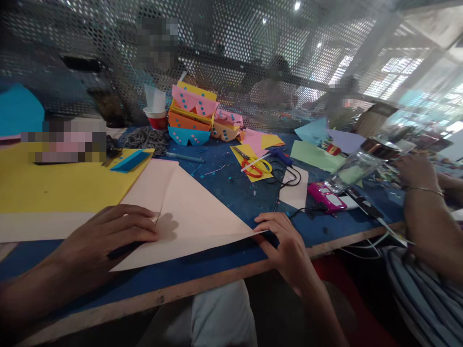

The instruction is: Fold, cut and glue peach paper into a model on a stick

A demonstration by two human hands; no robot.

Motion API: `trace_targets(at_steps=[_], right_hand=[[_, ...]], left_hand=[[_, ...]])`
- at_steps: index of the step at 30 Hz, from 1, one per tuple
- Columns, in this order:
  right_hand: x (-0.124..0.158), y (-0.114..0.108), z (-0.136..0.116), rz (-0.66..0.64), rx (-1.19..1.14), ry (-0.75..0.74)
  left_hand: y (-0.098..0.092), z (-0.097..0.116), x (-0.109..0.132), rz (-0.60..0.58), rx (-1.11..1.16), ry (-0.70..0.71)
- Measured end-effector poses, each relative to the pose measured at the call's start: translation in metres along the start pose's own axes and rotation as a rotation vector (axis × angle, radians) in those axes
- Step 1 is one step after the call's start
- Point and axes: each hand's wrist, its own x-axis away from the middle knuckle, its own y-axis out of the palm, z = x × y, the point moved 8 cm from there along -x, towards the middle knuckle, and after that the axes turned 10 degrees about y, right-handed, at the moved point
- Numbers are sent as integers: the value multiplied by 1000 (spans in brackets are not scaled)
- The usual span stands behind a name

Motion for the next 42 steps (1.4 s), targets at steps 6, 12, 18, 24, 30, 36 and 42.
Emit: trace_targets(at_steps=[6,12,18,24,30,36,42], right_hand=[[1,0,4,5,12,16],[1,1,5,-11,8,36],[-2,4,11,26,62,142],[-5,6,7,29,100,142],[-7,9,2,27,138,138],[-7,8,1,42,162,118],[-7,9,1,46,184,51]], left_hand=[[-1,1,2,1,-22,19],[-1,-2,4,0,16,7],[0,-10,0,11,50,-57],[1,-18,-2,28,31,-86],[7,-27,0,11,49,-185],[10,-34,0,-32,88,-292],[12,-35,0,-57,172,-375]])
